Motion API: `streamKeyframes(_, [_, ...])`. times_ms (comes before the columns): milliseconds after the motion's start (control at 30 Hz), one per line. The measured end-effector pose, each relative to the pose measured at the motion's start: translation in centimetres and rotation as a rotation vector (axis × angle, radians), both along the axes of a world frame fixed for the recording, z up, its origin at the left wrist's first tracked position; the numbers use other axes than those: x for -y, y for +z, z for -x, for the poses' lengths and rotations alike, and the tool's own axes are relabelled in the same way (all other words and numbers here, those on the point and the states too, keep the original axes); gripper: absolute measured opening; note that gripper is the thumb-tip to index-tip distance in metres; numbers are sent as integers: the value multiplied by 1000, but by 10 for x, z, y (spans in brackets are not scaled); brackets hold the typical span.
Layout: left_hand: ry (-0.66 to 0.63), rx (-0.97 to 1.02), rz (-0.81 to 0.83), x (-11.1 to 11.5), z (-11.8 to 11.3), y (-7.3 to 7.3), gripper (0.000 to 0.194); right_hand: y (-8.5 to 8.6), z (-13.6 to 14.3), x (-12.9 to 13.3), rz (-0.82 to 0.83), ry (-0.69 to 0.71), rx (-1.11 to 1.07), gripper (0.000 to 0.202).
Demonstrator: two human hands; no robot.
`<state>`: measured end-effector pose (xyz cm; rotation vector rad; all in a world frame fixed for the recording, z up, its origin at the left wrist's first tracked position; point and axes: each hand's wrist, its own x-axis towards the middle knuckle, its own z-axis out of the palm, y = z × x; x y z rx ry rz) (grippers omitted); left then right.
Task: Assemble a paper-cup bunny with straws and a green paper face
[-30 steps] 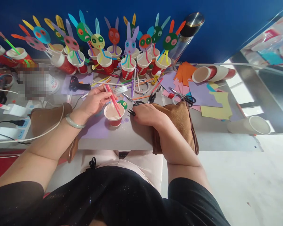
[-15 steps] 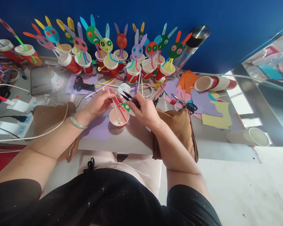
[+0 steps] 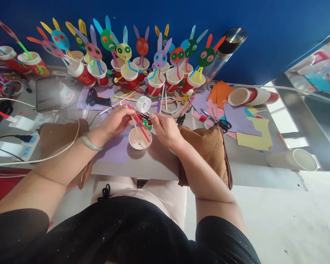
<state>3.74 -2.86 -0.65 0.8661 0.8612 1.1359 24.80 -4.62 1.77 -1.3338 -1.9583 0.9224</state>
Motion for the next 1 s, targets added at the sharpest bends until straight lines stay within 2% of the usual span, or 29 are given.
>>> streamKeyframes(100, [36, 28, -1, 1, -2, 3, 17, -5, 0, -3, 43, -10, 8, 84])
streamKeyframes(233, [-3, 31, -14, 2, -3, 5, 17, -11, 0, -6, 62, 4, -3, 80])
streamKeyframes(400, [-56, 12, -23, -1, -2, -2, 16, -10, 4, -7, 63, 39, 2, 80])
streamKeyframes(533, [-53, -14, -45, -2, -1, -7, 17, -9, 8, -6, 135, 46, -53, 80])
streamKeyframes(800, [17, -191, -111, -1, 1, -2, 17, -12, 11, -8, 187, 75, -157, 78])
streamKeyframes(1000, [-5, -239, -153, 1, 2, 2, 18, -7, 8, -10, 148, 52, -134, 78])
